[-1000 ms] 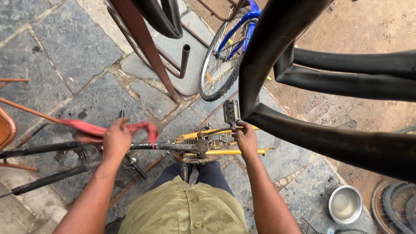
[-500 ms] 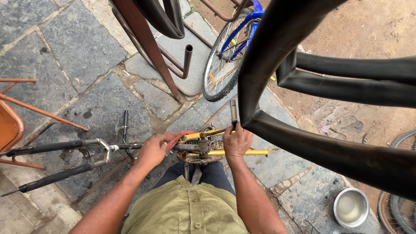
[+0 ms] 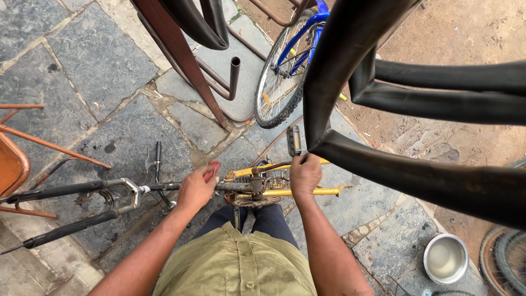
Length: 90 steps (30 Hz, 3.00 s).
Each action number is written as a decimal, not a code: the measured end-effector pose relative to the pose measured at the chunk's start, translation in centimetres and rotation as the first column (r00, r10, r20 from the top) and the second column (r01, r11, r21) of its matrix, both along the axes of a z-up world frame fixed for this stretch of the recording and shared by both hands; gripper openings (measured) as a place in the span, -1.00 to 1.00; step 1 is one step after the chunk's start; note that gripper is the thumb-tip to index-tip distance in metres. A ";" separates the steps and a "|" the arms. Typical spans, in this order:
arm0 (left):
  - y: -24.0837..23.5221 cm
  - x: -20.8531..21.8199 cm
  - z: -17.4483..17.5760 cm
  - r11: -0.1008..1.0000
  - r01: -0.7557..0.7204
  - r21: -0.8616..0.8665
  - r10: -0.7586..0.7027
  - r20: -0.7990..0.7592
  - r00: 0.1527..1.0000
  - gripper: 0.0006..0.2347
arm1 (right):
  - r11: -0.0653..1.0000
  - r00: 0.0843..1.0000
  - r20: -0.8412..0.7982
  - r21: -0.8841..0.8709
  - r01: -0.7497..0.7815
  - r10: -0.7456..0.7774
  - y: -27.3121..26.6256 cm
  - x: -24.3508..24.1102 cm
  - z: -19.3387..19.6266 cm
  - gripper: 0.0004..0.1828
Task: The person wipes the frame and chain of a yellow bicycle using a red cloth. They clean the frame tubes, chain, and crankset area while the bicycle is upside down on a tiled floor.
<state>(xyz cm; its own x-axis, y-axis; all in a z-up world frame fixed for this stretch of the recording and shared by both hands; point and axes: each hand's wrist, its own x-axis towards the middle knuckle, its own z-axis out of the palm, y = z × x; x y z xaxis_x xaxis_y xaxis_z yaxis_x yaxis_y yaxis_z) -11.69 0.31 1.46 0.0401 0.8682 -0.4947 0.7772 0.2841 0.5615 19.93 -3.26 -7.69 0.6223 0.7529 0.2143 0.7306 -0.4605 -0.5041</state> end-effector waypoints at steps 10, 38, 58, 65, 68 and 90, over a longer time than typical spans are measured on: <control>3.3 3.0 -1.9 0.995 -0.003 0.098 -0.003 0.060 0.998 -0.68 | 0.596 0.093 -0.800 -0.359 0.718 -0.593 -6.6 17.8 -6.8 -0.46; 2.5 11.9 -5.8 0.821 0.086 -0.564 0.437 0.719 0.541 -0.50 | 0.926 0.047 -0.996 -0.084 -0.369 -0.071 -1.3 0.5 2.4 -0.69; 2.7 13.3 5.0 0.908 0.393 0.146 -0.410 0.118 0.904 -0.82 | 0.808 0.821 0.125 0.147 -0.571 0.557 -0.3 -3.2 19.7 -0.92; 1.8 11.0 8.7 0.764 0.319 0.561 -0.423 0.062 0.904 -0.87 | 0.768 0.772 0.071 0.081 -0.636 0.632 1.2 -4.6 15.8 -0.87; 2.0 11.0 5.8 0.899 0.394 0.193 -0.417 0.095 0.904 -0.85 | 0.718 0.723 0.114 0.083 -0.691 0.682 0.2 -4.0 18.2 -0.91; 0.2 10.9 4.9 0.940 0.218 0.263 -0.284 0.247 0.926 -0.88 | 0.777 0.775 -0.058 0.085 -0.624 0.629 -0.9 -5.3 20.0 -0.97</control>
